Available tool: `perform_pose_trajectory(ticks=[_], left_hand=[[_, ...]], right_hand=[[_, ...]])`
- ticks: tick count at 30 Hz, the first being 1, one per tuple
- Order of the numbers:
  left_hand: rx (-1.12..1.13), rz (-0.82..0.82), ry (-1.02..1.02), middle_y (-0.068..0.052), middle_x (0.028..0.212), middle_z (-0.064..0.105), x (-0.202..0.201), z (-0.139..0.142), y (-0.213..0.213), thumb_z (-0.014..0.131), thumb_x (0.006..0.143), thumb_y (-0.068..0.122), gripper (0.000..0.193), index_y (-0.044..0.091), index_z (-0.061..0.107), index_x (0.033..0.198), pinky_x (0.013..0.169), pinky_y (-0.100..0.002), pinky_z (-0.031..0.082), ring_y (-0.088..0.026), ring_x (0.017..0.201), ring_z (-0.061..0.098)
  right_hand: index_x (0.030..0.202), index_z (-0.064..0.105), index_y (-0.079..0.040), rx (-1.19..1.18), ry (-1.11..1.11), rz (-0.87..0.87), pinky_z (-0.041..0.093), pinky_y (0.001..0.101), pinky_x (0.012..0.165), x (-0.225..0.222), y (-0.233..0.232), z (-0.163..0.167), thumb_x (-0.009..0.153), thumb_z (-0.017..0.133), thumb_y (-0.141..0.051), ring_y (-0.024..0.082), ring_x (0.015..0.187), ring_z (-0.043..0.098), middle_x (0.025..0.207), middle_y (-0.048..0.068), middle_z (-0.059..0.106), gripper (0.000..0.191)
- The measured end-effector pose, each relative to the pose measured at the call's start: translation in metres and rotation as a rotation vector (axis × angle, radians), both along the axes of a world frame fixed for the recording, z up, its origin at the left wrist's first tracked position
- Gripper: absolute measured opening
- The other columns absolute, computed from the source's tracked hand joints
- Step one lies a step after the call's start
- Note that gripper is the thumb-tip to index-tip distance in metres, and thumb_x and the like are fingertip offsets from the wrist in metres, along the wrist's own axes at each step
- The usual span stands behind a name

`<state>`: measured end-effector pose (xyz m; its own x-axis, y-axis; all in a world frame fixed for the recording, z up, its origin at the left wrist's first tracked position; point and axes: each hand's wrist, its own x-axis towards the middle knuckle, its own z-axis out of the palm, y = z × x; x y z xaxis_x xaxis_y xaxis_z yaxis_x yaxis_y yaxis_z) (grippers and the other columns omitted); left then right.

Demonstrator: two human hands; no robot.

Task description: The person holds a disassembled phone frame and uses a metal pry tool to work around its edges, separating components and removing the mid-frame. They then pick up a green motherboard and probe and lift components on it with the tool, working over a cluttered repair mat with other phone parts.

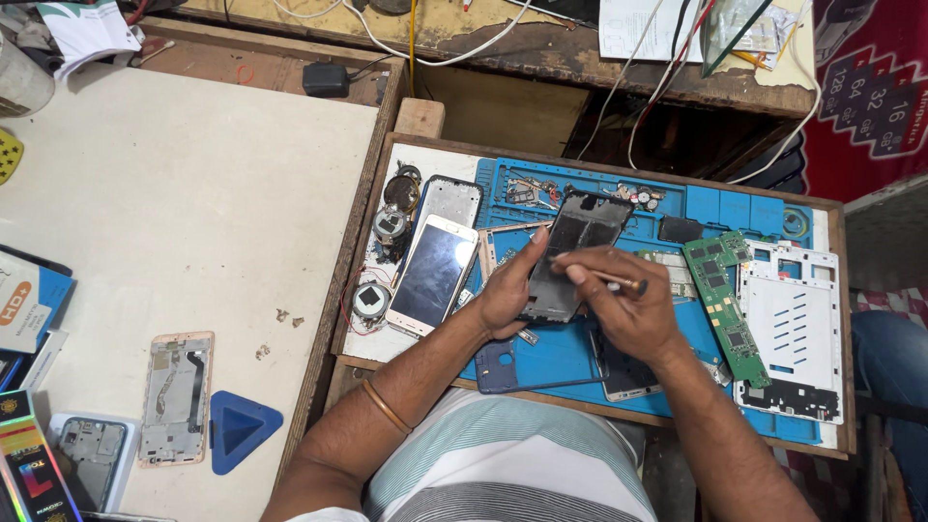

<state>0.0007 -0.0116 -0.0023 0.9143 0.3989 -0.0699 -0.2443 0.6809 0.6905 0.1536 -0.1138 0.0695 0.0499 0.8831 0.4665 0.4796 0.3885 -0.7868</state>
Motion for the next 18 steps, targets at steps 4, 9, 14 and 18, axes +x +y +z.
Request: perform_pose_trajectory(ticks=[4, 9, 14, 18], left_hand=[[0.109, -0.035, -0.010, -0.018, 0.110, 0.069, 0.004, -0.001, -0.001, 0.025, 0.107, 0.066, 0.075, 0.004, 0.052, 0.140, 0.084, -0.037, 0.064, -0.024, 0.096, 0.073], [0.223, -0.030, 0.006, -0.018, 0.106, 0.072, 0.004, 0.000, -0.002, 0.022, 0.107, 0.068, 0.082, 0.001, 0.058, 0.137, 0.084, -0.036, 0.064, -0.023, 0.093, 0.074], [0.202, -0.021, -0.002, -0.019, 0.109, 0.071, 0.004, 0.004, -0.004, 0.023, 0.109, 0.066, 0.079, 0.001, 0.056, 0.140, 0.085, -0.036, 0.063, -0.024, 0.096, 0.073], [0.197, 0.030, -0.032, -0.017, 0.121, 0.068, 0.005, 0.010, -0.005, 0.024, 0.107, 0.064, 0.075, 0.004, 0.051, 0.143, 0.087, -0.038, 0.064, -0.024, 0.105, 0.072]], right_hand=[[0.116, 0.074, -0.005, -0.020, 0.203, -0.103, 0.057, 0.0233, 0.060, 0.008, 0.011, 0.008, 0.102, 0.066, -0.012, 0.012, 0.077, 0.071, 0.106, 0.012, 0.077, 0.017], [0.119, 0.072, -0.005, 0.181, -0.091, -0.251, 0.059, 0.0262, 0.073, 0.013, 0.013, 0.017, 0.105, 0.069, -0.008, 0.015, 0.086, 0.073, 0.111, 0.012, 0.076, 0.015], [0.118, 0.074, -0.007, 0.436, -0.555, -0.315, 0.054, 0.0301, 0.067, 0.019, 0.014, 0.016, 0.099, 0.077, -0.007, 0.020, 0.082, 0.071, 0.109, 0.011, 0.076, 0.020], [0.118, 0.075, -0.010, 0.522, -0.718, -0.358, 0.053, 0.0323, 0.066, 0.030, 0.016, 0.012, 0.095, 0.081, -0.009, 0.017, 0.077, 0.068, 0.106, 0.006, 0.078, 0.023]])
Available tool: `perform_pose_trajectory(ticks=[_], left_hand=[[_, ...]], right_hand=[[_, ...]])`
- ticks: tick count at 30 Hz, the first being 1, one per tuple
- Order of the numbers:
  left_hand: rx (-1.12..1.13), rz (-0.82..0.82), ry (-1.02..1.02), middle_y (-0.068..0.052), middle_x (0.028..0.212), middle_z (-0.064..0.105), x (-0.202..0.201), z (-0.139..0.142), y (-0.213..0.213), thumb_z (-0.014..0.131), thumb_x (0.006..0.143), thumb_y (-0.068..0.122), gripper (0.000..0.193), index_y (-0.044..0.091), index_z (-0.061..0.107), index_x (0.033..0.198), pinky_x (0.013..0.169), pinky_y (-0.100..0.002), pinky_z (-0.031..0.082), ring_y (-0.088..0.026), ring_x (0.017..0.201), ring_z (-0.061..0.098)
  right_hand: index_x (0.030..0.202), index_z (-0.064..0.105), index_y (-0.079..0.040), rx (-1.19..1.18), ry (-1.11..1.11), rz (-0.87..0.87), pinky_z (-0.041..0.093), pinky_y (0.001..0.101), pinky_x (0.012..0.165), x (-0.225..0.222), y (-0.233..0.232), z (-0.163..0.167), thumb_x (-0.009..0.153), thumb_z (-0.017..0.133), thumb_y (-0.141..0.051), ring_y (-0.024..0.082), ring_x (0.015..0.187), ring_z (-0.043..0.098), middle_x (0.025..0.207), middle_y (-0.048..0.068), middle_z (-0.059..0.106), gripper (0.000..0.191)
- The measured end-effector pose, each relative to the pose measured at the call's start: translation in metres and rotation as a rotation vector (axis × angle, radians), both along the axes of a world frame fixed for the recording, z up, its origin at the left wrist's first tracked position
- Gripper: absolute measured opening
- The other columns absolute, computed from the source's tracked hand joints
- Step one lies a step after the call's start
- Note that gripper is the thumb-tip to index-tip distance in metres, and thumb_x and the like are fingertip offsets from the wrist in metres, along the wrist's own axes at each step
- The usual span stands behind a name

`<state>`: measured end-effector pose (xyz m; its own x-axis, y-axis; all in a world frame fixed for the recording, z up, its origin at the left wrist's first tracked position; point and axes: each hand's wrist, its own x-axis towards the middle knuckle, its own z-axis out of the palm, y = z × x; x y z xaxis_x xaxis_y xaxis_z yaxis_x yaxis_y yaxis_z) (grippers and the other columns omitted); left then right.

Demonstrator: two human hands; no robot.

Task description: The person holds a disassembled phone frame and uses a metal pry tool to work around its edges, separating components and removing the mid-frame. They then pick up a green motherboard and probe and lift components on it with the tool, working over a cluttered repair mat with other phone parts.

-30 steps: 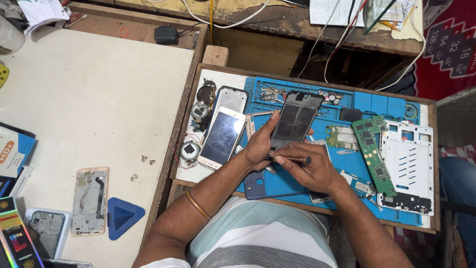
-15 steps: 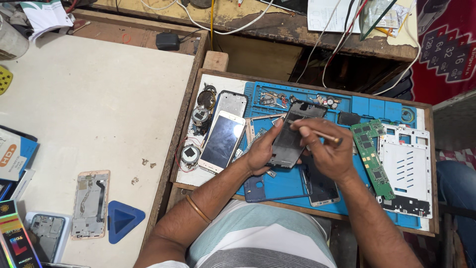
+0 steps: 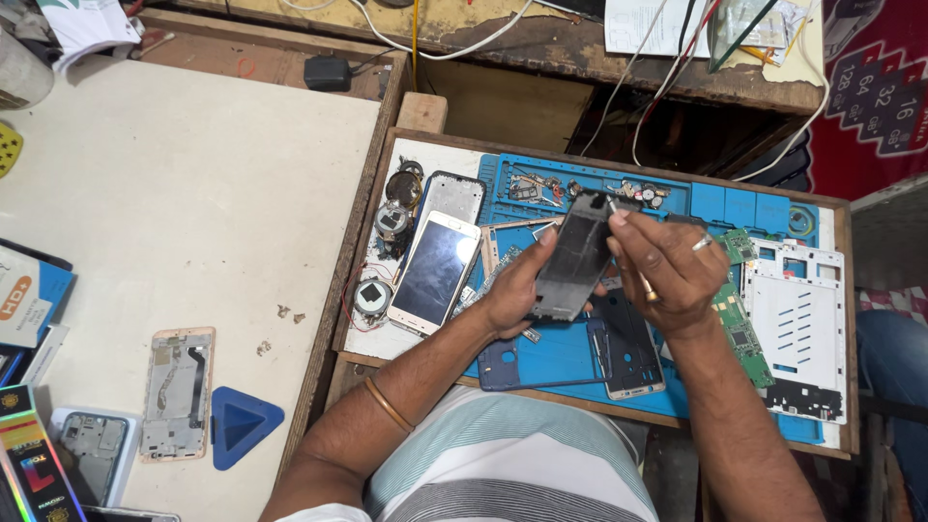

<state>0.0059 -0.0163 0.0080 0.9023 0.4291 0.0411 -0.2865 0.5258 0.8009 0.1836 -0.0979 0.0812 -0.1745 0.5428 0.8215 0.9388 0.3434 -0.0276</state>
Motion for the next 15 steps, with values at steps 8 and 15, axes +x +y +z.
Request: perform_pose_trajectory(ticks=[8, 15], left_hand=[[0.012, 0.064, -0.005, -0.017, 0.125, 0.065, -0.0003, 0.0085, -0.0030, 0.026, 0.107, 0.066, 0.075, 0.007, 0.046, 0.149, 0.090, -0.038, 0.063, -0.022, 0.112, 0.069], [-0.045, 0.082, -0.022, -0.017, 0.127, 0.065, -0.0022, 0.0043, -0.0027, 0.030, 0.106, 0.066, 0.076, 0.005, 0.047, 0.148, 0.089, -0.038, 0.063, -0.023, 0.111, 0.070]], right_hand=[[0.119, 0.075, -0.008, -0.021, -0.076, -0.050, 0.055, 0.0337, 0.071, 0.0081, -0.0048, -0.0018, 0.097, 0.083, -0.010, 0.020, 0.084, 0.072, 0.107, 0.006, 0.076, 0.024], [0.120, 0.075, -0.008, -0.012, -0.127, -0.057, 0.055, 0.0333, 0.071, 0.0031, -0.0005, 0.0016, 0.098, 0.080, -0.010, 0.020, 0.084, 0.072, 0.111, 0.006, 0.076, 0.023]])
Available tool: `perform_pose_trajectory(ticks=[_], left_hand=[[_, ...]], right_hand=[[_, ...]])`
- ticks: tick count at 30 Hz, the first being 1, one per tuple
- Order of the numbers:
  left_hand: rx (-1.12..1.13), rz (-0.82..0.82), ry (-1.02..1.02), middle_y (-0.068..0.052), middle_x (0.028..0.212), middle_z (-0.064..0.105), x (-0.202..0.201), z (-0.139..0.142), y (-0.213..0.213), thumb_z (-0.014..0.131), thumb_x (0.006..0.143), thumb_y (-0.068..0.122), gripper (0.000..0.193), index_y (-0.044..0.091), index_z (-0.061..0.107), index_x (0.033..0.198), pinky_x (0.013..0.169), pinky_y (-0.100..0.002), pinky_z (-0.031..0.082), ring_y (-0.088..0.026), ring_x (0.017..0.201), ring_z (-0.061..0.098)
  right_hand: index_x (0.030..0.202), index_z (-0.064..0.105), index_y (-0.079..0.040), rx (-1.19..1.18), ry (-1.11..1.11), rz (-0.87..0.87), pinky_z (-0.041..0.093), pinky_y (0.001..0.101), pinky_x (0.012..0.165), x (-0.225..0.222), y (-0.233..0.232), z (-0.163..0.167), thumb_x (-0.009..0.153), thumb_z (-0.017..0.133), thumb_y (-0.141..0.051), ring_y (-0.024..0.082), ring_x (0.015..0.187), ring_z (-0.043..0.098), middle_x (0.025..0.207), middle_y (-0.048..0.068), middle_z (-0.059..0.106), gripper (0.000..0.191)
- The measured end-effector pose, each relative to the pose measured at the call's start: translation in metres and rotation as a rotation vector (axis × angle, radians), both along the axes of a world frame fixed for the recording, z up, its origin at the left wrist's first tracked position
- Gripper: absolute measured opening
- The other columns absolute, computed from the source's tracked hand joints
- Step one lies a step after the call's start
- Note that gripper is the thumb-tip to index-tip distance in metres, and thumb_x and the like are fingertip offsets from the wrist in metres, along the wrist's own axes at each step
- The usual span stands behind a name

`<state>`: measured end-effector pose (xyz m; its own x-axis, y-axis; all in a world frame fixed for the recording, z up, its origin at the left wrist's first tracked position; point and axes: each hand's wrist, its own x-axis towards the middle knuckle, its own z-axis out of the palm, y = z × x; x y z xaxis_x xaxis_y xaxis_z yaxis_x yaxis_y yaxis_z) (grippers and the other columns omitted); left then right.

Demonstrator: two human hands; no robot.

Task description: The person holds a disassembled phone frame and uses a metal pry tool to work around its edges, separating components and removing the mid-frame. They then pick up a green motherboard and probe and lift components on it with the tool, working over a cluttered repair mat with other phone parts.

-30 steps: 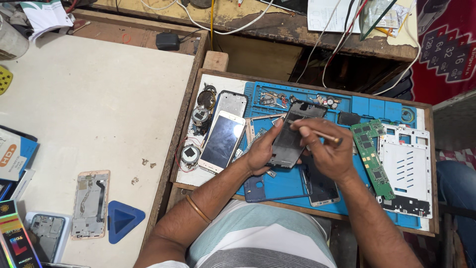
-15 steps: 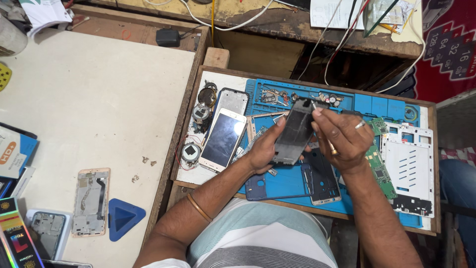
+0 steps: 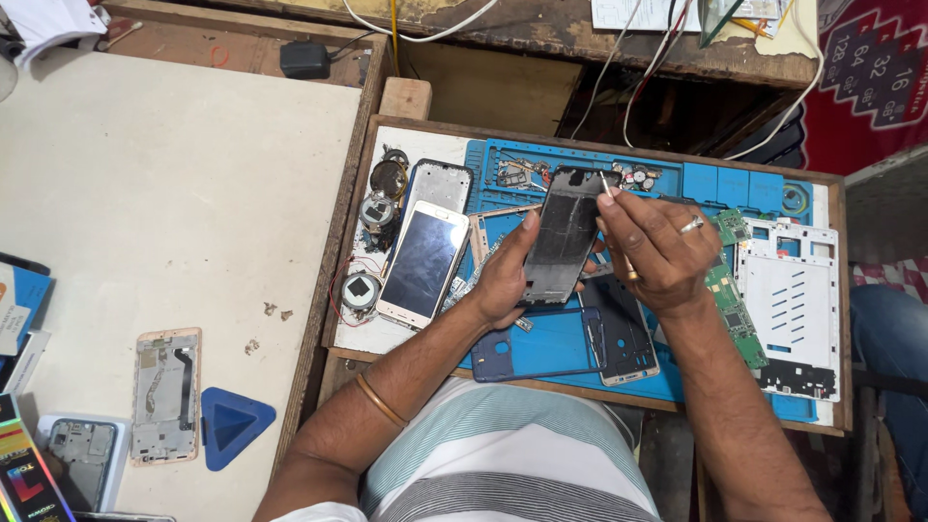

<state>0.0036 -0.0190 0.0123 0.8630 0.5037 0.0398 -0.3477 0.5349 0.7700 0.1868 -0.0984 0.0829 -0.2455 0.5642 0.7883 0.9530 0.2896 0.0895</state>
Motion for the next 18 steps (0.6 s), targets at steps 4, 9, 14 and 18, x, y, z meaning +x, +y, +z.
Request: perform_pose_trajectory(ticks=[4, 9, 14, 18], left_hand=[[-0.040, 0.020, 0.018, -0.017, 0.125, 0.065, 0.000, -0.005, 0.001, 0.029, 0.108, 0.066, 0.076, 0.004, 0.050, 0.146, 0.088, -0.039, 0.063, -0.024, 0.109, 0.070], [-0.016, 0.021, 0.043, -0.016, 0.129, 0.066, 0.001, -0.006, 0.002, 0.022, 0.105, 0.068, 0.079, 0.007, 0.051, 0.146, 0.093, -0.040, 0.062, -0.022, 0.114, 0.068], [-0.072, 0.014, 0.022, -0.017, 0.130, 0.065, -0.001, -0.001, 0.004, 0.021, 0.106, 0.067, 0.080, 0.006, 0.049, 0.149, 0.094, -0.042, 0.062, -0.024, 0.116, 0.067], [-0.101, -0.022, -0.034, -0.020, 0.131, 0.064, -0.003, 0.001, 0.004, 0.021, 0.107, 0.068, 0.081, 0.006, 0.048, 0.152, 0.091, -0.042, 0.063, -0.026, 0.115, 0.068]], right_hand=[[0.119, 0.075, -0.008, -0.002, -0.029, 0.023, 0.053, 0.0324, 0.068, -0.009, 0.003, -0.002, 0.097, 0.079, -0.011, 0.019, 0.085, 0.073, 0.111, 0.005, 0.076, 0.023], [0.124, 0.074, -0.008, 0.002, 0.006, -0.031, 0.054, 0.0344, 0.073, -0.003, 0.006, -0.002, 0.099, 0.079, -0.012, 0.020, 0.090, 0.073, 0.112, 0.006, 0.076, 0.026], [0.124, 0.074, -0.009, -0.049, 0.049, -0.054, 0.055, 0.0338, 0.075, 0.001, 0.005, -0.005, 0.099, 0.081, -0.012, 0.021, 0.091, 0.073, 0.109, 0.005, 0.075, 0.026], [0.123, 0.074, -0.007, -0.061, 0.239, -0.003, 0.055, 0.0351, 0.075, -0.004, 0.004, -0.008, 0.101, 0.077, -0.006, 0.021, 0.089, 0.071, 0.107, 0.009, 0.074, 0.022]])
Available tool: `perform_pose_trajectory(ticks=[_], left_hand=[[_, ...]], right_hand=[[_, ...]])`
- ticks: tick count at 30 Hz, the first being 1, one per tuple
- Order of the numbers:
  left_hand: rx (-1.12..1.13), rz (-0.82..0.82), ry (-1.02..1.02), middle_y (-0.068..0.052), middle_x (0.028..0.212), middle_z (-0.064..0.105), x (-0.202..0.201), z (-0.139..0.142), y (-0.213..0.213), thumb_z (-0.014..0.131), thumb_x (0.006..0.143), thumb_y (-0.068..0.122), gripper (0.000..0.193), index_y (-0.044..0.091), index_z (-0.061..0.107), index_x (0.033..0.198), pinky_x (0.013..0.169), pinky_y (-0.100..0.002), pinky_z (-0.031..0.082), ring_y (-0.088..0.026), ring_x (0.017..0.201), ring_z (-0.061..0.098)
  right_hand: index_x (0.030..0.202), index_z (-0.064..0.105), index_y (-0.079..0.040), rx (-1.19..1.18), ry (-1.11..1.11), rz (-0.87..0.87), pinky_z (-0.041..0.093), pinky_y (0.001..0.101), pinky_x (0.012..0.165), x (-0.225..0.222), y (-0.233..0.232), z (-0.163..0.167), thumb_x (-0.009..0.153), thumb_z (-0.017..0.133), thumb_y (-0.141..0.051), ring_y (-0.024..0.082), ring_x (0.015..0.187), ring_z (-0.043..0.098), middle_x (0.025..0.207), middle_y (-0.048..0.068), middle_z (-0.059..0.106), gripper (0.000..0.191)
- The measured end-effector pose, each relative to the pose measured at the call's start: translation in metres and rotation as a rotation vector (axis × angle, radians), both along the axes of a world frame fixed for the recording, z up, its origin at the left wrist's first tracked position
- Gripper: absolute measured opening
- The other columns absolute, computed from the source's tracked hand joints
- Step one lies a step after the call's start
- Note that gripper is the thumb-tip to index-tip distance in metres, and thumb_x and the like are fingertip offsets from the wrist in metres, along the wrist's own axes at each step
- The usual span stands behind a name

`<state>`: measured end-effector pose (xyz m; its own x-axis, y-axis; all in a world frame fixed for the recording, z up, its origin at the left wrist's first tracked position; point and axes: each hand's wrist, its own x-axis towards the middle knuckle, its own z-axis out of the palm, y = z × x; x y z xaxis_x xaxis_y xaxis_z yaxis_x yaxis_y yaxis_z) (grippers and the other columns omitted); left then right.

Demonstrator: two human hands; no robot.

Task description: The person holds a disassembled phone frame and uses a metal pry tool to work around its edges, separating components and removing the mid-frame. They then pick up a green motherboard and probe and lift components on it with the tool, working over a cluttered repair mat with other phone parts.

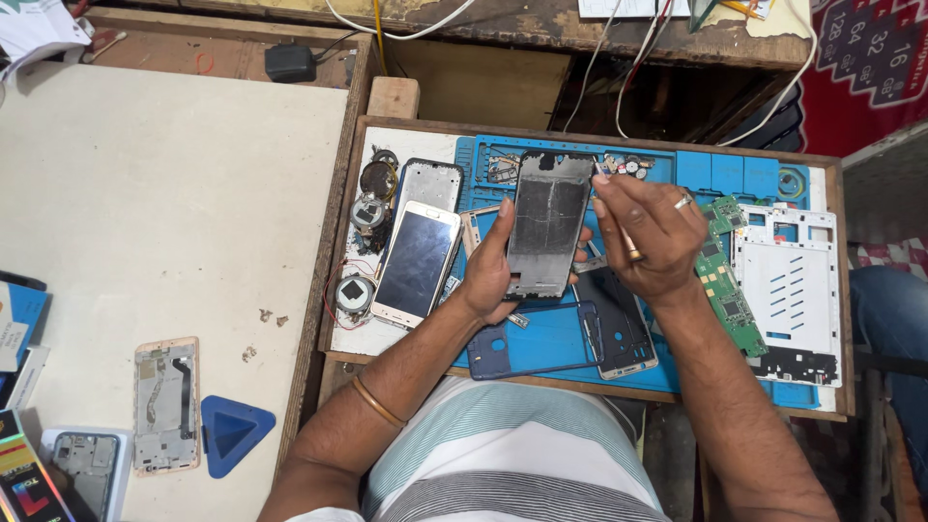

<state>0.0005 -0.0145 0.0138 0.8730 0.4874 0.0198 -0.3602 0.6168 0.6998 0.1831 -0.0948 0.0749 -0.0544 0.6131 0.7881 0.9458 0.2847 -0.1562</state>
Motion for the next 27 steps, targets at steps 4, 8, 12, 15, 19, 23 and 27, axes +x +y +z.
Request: perform_pose_trajectory(ticks=[4, 8, 12, 15, 19, 23, 27], left_hand=[[-0.066, -0.042, -0.028, -0.023, 0.133, 0.064, -0.003, -0.001, -0.002, 0.021, 0.106, 0.068, 0.083, 0.005, 0.045, 0.154, 0.090, -0.044, 0.064, -0.029, 0.114, 0.069], [-0.027, -0.065, -0.025, -0.025, 0.134, 0.064, -0.003, -0.002, -0.002, 0.021, 0.106, 0.069, 0.084, 0.005, 0.043, 0.155, 0.092, -0.045, 0.064, -0.030, 0.114, 0.069], [-0.023, -0.080, -0.028, -0.026, 0.134, 0.063, -0.005, -0.002, -0.003, 0.023, 0.106, 0.067, 0.083, 0.004, 0.044, 0.155, 0.093, -0.045, 0.064, -0.031, 0.115, 0.070], [0.029, -0.066, -0.019, -0.027, 0.133, 0.064, -0.005, 0.000, -0.003, 0.025, 0.106, 0.066, 0.082, 0.002, 0.046, 0.152, 0.092, -0.045, 0.064, -0.031, 0.114, 0.071], [0.125, -0.025, 0.015, -0.028, 0.129, 0.066, -0.005, 0.001, -0.004, 0.028, 0.108, 0.065, 0.081, -0.001, 0.048, 0.149, 0.090, -0.044, 0.065, -0.032, 0.110, 0.072], [0.190, 0.005, 0.074, -0.026, 0.129, 0.067, -0.004, 0.002, -0.003, 0.028, 0.106, 0.065, 0.081, 0.000, 0.043, 0.151, 0.091, -0.042, 0.064, -0.030, 0.111, 0.072], [0.294, 0.019, 0.137, -0.023, 0.126, 0.068, -0.002, 0.003, -0.002, 0.025, 0.103, 0.068, 0.083, 0.004, 0.039, 0.153, 0.090, -0.039, 0.065, -0.027, 0.111, 0.072]], right_hand=[[0.121, 0.072, -0.007, 0.006, 0.338, 0.060, 0.056, 0.0308, 0.079, -0.006, -0.003, 0.002, 0.107, 0.071, -0.006, 0.019, 0.094, 0.073, 0.111, 0.010, 0.075, 0.014], [0.121, 0.074, -0.005, -0.014, 0.651, 0.112, 0.057, 0.0276, 0.081, -0.003, -0.002, 0.015, 0.112, 0.067, -0.009, 0.016, 0.097, 0.071, 0.115, 0.010, 0.074, 0.012], [0.121, 0.075, -0.004, -0.249, 0.503, 0.140, 0.057, 0.0329, 0.091, 0.005, 0.004, 0.029, 0.108, 0.069, -0.010, 0.019, 0.107, 0.071, 0.114, 0.012, 0.075, 0.015], [0.120, 0.076, -0.006, -0.283, 0.497, 0.118, 0.056, 0.0318, 0.088, 0.002, 0.006, 0.031, 0.104, 0.073, -0.012, 0.019, 0.102, 0.072, 0.111, 0.011, 0.076, 0.017], [0.118, 0.077, -0.008, -0.268, 0.456, 0.117, 0.054, 0.0321, 0.090, 0.002, 0.005, 0.034, 0.103, 0.076, -0.012, 0.020, 0.102, 0.072, 0.110, 0.009, 0.076, 0.016], [0.112, 0.076, -0.009, -0.240, 0.337, 0.094, 0.052, 0.0351, 0.095, 0.004, 0.006, 0.039, 0.101, 0.078, -0.011, 0.021, 0.104, 0.072, 0.108, 0.007, 0.075, 0.012], [0.106, 0.075, -0.008, -0.204, 0.153, 0.031, 0.047, 0.0410, 0.100, 0.003, 0.003, 0.043, 0.100, 0.080, -0.009, 0.021, 0.101, 0.071, 0.105, 0.005, 0.075, 0.008]])
